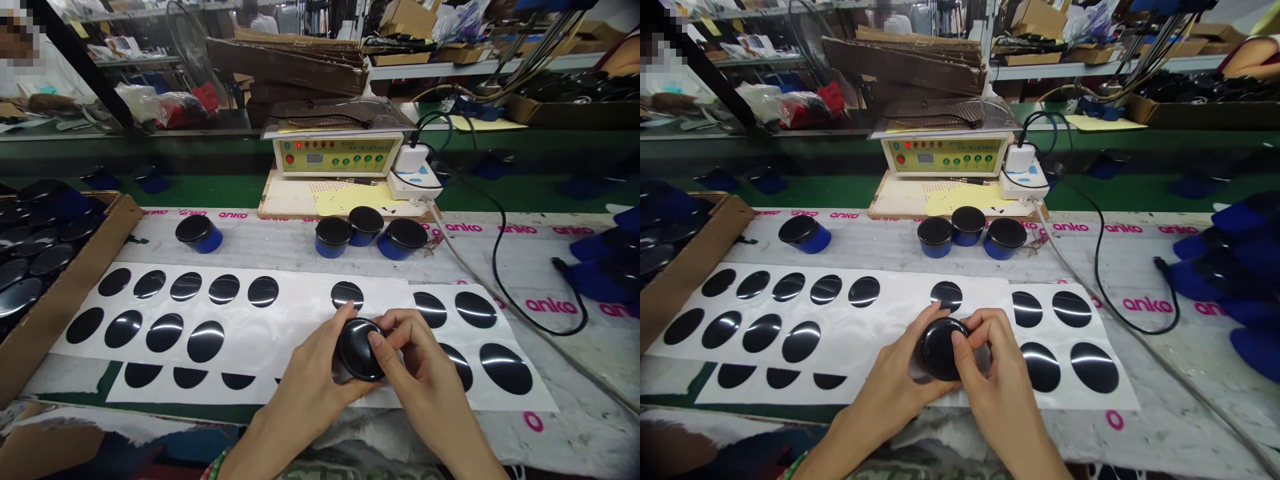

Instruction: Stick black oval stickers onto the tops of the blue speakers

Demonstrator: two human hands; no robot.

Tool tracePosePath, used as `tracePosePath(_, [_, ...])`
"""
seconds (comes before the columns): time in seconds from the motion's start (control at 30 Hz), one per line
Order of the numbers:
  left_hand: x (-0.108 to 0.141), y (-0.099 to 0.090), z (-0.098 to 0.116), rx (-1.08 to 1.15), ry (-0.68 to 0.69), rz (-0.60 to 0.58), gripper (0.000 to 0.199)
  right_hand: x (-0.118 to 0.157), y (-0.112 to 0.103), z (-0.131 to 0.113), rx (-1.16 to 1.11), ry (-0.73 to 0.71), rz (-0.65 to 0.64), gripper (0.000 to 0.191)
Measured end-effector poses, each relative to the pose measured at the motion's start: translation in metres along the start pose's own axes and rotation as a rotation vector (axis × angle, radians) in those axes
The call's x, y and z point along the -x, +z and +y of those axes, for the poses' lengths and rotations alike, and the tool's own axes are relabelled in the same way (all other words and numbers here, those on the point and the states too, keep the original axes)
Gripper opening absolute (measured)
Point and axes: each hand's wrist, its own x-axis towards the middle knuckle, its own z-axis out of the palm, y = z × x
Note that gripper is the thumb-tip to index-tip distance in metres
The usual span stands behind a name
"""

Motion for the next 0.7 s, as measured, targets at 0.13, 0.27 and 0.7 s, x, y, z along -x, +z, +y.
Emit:
tracePosePath(0.13, [0.0001, -0.0002, 0.0014, 0.025, -0.074, -0.002, 0.082, -0.0012, 0.0004, -0.0007, -0.004, -0.005, 0.007, 0.025])
tracePosePath(0.27, [0.0002, 0.0009, 0.0019, 0.056, -0.106, -0.006, 0.084, -0.0018, -0.0002, -0.0010, 0.008, -0.022, 0.019, 0.024])
tracePosePath(0.7, [0.0005, 0.0018, -0.0012, -0.237, 0.158, -0.011, 0.082, -0.0037, -0.0033, -0.0010, 0.060, -0.023, -0.025, 0.024])
